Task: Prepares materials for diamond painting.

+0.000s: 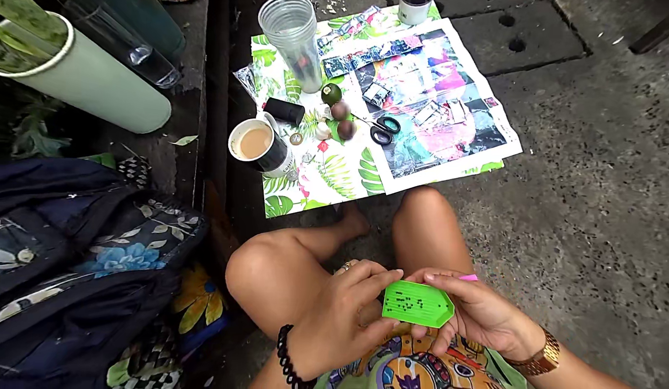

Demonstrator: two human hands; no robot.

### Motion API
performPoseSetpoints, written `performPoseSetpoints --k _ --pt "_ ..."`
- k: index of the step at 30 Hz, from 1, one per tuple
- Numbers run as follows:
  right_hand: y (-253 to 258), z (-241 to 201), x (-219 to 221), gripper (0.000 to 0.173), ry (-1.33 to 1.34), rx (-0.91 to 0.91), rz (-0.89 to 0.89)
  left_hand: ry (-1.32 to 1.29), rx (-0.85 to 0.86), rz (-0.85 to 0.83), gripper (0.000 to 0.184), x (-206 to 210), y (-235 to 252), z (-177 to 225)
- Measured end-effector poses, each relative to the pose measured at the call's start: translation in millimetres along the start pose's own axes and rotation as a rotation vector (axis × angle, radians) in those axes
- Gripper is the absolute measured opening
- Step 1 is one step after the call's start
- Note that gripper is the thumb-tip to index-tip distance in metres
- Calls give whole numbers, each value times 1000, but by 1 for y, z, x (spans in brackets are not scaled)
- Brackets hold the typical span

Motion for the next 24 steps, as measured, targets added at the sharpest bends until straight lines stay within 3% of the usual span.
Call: performPoseSetpoints --k 7,12,17,24 --pt "-8 7 8 30 60 -12 -4 -51 24 -25 58 -3 -4 7" --pt "-11 6 12 29 99 -79 43 160 74 69 37 -5 -10 19" --pt "-10 6 11 28 93 -94 70 411 123 112 35 3 -14 28" --pt "-10 6 11 27 106 -92 125 367 170 102 33 11 -16 33"
Point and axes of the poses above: each hand's wrist, its own y-axis towards the middle knuckle, its own x-axis out of the palm, z = x × y, the point moved 6 cm from there along y, towards the middle knuckle, and after that the axes turned 6 degrees about -y, right-handed, at the moved point
